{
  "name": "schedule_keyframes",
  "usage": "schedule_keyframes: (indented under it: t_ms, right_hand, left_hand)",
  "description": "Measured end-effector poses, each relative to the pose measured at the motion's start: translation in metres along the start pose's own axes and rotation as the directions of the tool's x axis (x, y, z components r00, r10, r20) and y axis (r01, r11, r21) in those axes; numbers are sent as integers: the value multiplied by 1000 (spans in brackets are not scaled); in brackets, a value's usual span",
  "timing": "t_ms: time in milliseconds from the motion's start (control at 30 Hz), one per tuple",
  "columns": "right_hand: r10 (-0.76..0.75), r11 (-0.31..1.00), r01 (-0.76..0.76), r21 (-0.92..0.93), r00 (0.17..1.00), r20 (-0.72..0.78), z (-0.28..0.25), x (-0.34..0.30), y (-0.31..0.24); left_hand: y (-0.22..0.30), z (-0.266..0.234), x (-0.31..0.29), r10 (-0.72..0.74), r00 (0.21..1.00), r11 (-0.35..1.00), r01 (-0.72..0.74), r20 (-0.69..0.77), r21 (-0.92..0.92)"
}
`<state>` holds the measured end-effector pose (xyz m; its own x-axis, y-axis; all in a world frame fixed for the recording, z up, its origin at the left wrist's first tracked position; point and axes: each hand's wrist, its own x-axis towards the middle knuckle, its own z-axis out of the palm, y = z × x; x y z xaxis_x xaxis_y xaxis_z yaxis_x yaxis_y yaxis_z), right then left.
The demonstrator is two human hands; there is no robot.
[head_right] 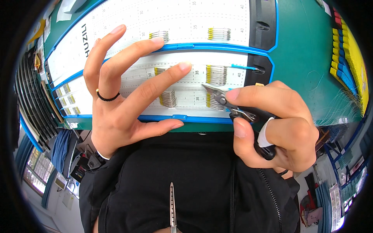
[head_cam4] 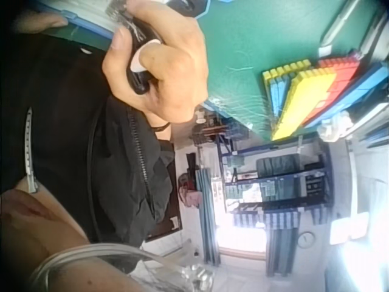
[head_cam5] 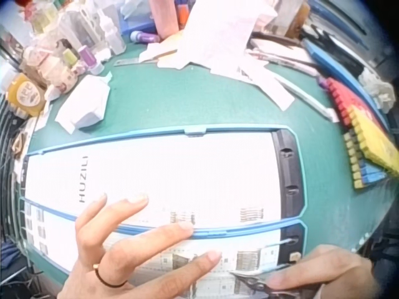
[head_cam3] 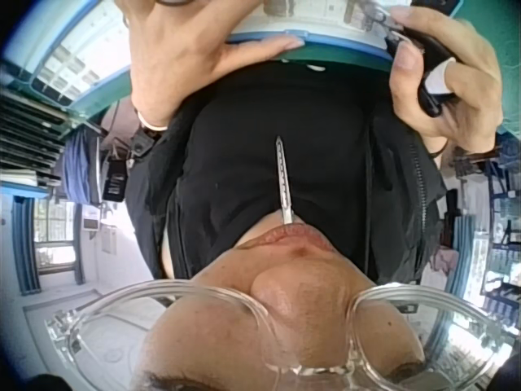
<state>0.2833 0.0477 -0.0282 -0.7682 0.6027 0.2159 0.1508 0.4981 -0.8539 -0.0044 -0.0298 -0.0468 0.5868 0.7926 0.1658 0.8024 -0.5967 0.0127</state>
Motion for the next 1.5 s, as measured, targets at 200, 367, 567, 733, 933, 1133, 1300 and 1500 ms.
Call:
schedule_keyframes:
  t_ms: [200,367,567,733,933,1133,1300,1500]
  right_hand:
    - [4,1000,-4,-16,1000,-18,2,0,0]
    - [8,1000,-8,-4,1000,-30,-2,-2,0]
    - [16,999,-18,-31,997,-72,-3,-5,-3]
    - [19,999,-23,-45,996,-87,0,-7,0]
    - [45,997,-51,-51,992,-118,1,-9,-4]
    - [61,996,-67,-56,993,-102,-1,-9,-3]
    - [92,995,-98,-34,983,-162,-1,-10,-6]
    - [96,994,-105,-33,972,-217,7,-9,-7]
  left_hand:
    - [10,14,8,-100,978,989,77,-184,-130]
    - [35,-33,24,-371,899,887,417,233,-197]
    - [5,17,7,-38,972,996,17,-230,-93]
    - [36,-30,22,-374,895,884,423,243,-196]
    - [2,-4,-1,-29,998,999,30,55,-13]
    - [9,-6,10,-69,998,992,68,1,-106]
    - [28,-22,18,-305,942,909,332,140,-251]
    - [31,-26,15,-358,917,879,394,176,-267]
